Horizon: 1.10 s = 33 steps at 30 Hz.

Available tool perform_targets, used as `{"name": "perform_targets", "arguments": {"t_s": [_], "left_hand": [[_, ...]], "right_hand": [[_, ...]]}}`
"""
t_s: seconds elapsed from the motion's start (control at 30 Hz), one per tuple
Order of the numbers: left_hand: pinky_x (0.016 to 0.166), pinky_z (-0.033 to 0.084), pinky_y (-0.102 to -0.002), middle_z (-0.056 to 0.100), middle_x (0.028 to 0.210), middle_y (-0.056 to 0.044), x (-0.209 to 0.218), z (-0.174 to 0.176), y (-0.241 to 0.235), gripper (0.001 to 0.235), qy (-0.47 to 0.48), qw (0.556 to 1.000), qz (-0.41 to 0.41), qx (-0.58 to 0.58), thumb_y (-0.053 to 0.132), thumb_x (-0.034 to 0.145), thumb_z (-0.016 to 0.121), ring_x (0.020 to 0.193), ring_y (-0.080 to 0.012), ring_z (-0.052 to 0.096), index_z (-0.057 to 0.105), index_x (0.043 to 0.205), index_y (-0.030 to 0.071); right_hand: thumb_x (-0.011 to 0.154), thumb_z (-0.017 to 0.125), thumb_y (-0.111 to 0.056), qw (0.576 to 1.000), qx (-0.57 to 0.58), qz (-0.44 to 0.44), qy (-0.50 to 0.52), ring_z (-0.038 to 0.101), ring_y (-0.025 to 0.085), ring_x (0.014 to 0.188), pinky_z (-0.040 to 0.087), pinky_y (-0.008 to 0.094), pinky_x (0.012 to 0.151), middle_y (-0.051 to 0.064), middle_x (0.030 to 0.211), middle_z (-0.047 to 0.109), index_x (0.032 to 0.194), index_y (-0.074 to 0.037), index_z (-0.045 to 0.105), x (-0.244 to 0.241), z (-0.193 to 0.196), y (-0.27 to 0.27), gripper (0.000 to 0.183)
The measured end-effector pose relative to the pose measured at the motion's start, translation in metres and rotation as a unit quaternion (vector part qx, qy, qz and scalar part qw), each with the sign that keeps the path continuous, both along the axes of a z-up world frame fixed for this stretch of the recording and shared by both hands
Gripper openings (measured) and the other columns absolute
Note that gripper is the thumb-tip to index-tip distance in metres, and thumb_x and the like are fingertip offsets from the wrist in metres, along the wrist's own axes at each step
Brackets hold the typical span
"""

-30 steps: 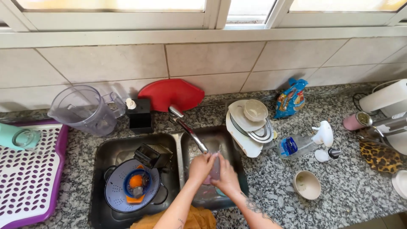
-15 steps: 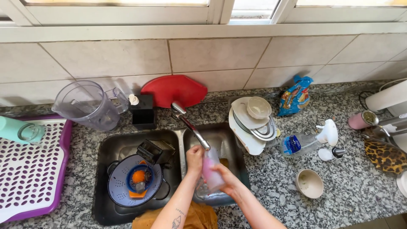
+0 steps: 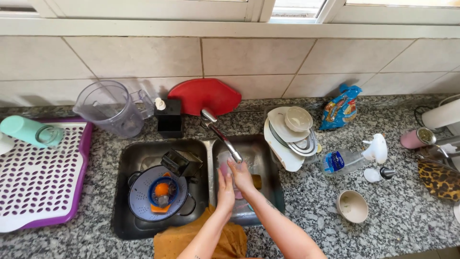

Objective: The person washes a clear glass, a light blue tumbler, and a pink cup in a kitchen sink using a yellow sponge and running water. They rinse each item thoroughly and place them on a purple dish rack to dry.

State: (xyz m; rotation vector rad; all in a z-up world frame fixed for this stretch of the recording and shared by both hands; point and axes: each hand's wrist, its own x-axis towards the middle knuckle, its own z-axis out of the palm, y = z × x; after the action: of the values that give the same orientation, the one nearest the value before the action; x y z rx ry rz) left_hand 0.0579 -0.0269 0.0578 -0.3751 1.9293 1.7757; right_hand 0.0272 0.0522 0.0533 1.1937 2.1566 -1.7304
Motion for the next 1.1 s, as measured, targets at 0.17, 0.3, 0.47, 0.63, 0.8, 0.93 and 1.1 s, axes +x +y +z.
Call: {"name": "perform_targets", "arguments": {"t_s": [0.17, 0.3, 0.47, 0.63, 0.8, 0.93, 1.1], "left_hand": [[0.105, 0.036, -0.039, 0.045, 0.136, -0.013, 0.043, -0.067, -0.019, 0.065, -0.009, 0.987, -0.158, -0.015, 0.038, 0.082, 0.063, 0.126, -0.0277, 0.042, 0.035, 0.139, 0.024], [0.080, 0.053, -0.035, 0.067, 0.107, -0.014, 0.058, -0.096, -0.054, 0.046, -0.034, 0.981, -0.136, 0.131, 0.025, 0.080, 0.073, 0.095, -0.0207, 0.064, 0.063, 0.123, 0.012], [0.060, 0.052, -0.025, 0.071, 0.090, -0.004, 0.050, -0.097, -0.077, 0.035, -0.004, 0.987, -0.140, 0.074, 0.035, 0.080, 0.070, 0.076, -0.0125, 0.064, 0.070, 0.112, 0.019], [0.055, 0.050, -0.024, 0.071, 0.089, -0.006, 0.050, -0.080, -0.086, 0.039, 0.032, 0.987, -0.129, 0.086, 0.038, 0.081, 0.069, 0.074, -0.0133, 0.064, 0.069, 0.112, 0.013], [0.067, 0.052, -0.032, 0.069, 0.098, -0.009, 0.070, -0.109, -0.082, 0.041, -0.006, 0.988, -0.137, 0.073, 0.041, 0.082, 0.068, 0.086, -0.0189, 0.064, 0.067, 0.113, 0.014], [0.073, 0.041, -0.025, 0.069, 0.100, 0.007, 0.079, -0.056, -0.091, 0.026, -0.089, 0.986, -0.138, 0.030, 0.033, 0.084, 0.058, 0.088, -0.0070, 0.060, 0.064, 0.106, 0.020], [0.076, 0.051, -0.038, 0.068, 0.109, -0.013, 0.081, -0.060, -0.095, 0.040, -0.063, 0.992, -0.105, 0.036, 0.039, 0.085, 0.063, 0.098, -0.0271, 0.065, 0.065, 0.116, 0.014]], "right_hand": [[0.069, 0.068, -0.067, 0.991, 0.118, 0.066, -0.012, 0.050, 0.034, 0.121, 0.039, 0.044, 0.101, 0.019, 0.127, 0.055, 0.137, -0.022, 0.038, 0.010, -0.019, 0.028, 0.086], [0.061, 0.082, -0.036, 0.982, 0.146, 0.121, 0.019, 0.052, 0.037, 0.118, 0.042, 0.044, 0.100, 0.018, 0.127, 0.054, 0.131, -0.032, 0.026, 0.039, 0.016, 0.026, 0.089], [0.057, 0.082, -0.018, 0.981, 0.087, 0.136, 0.108, 0.055, 0.037, 0.115, 0.046, 0.042, 0.095, 0.019, 0.121, 0.058, 0.134, -0.032, 0.033, 0.049, 0.007, 0.033, 0.092], [0.048, 0.081, -0.010, 0.963, 0.099, 0.125, 0.216, 0.056, 0.033, 0.112, 0.042, 0.042, 0.099, 0.015, 0.120, 0.057, 0.128, -0.021, 0.042, 0.034, 0.010, 0.028, 0.090], [0.043, 0.080, 0.000, 0.958, 0.107, 0.155, 0.216, 0.054, 0.038, 0.111, 0.041, 0.045, 0.099, 0.021, 0.119, 0.054, 0.128, -0.008, 0.043, 0.042, -0.017, 0.031, 0.093], [0.053, 0.075, -0.013, 0.951, 0.160, 0.162, 0.211, 0.050, 0.020, 0.114, 0.040, 0.032, 0.093, 0.007, 0.123, 0.053, 0.135, -0.016, 0.040, 0.047, 0.041, 0.024, 0.090], [0.046, 0.080, -0.013, 0.942, 0.196, 0.218, 0.162, 0.056, 0.028, 0.111, 0.042, 0.039, 0.099, 0.010, 0.120, 0.054, 0.133, -0.019, 0.047, 0.043, -0.006, 0.042, 0.094]]}}
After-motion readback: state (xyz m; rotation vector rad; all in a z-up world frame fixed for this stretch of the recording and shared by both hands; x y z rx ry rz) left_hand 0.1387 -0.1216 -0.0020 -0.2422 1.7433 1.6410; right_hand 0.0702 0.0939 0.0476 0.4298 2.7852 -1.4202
